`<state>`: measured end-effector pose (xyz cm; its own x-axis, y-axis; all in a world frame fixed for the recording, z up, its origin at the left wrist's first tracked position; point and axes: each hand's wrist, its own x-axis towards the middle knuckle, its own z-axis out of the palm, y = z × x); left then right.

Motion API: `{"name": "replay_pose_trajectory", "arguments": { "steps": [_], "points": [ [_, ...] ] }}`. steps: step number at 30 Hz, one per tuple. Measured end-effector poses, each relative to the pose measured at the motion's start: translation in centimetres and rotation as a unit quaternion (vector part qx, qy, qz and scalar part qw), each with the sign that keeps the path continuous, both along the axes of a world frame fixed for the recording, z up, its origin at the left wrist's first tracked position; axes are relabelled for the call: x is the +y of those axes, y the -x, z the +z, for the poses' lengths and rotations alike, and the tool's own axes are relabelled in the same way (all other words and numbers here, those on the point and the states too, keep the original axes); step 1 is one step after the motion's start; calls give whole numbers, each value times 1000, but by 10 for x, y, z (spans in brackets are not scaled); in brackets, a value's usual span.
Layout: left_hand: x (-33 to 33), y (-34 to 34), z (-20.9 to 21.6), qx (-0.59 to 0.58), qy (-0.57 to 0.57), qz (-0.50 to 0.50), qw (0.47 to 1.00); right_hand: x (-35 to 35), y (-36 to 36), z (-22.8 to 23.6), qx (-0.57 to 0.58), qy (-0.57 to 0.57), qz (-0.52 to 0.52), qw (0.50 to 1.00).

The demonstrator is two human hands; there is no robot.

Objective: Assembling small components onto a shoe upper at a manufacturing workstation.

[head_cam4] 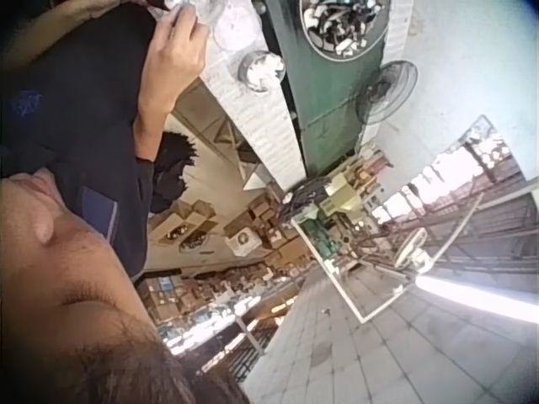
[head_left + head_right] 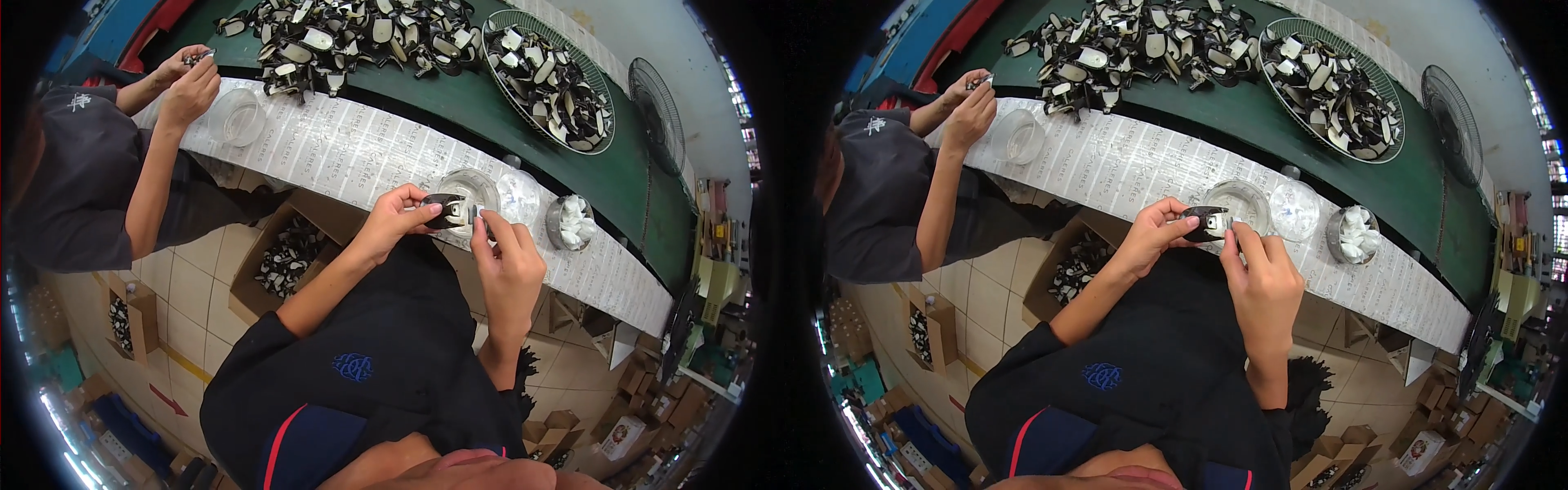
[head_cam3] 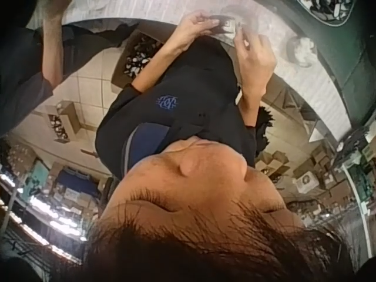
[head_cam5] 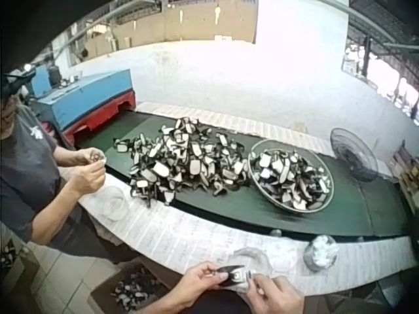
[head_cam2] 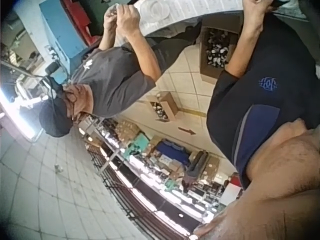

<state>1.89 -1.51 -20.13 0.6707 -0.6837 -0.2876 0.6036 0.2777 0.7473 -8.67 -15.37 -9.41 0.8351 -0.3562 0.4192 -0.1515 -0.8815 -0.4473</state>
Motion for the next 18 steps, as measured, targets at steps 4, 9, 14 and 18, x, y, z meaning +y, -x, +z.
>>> {"name": "replay_pose_trajectory", "arguments": {
  "steps": [4, 9, 14, 18],
  "points": [
    [0, 2, 0, 5, 10, 0, 1000, 7, 0, -8, 4, -15, 7, 1000],
    [1, 2, 1, 16, 15, 1, 1000, 14, -2, -9, 1, -41, 0, 999],
    [0, 0, -1, 21, 28, 0, 999, 9, -4, -14, 2, -43, -24, 999],
    [2, -2, -2, 18, 20, -9, 1000, 0, -2, -16, -6, -33, -46, 998]
  ]
}}
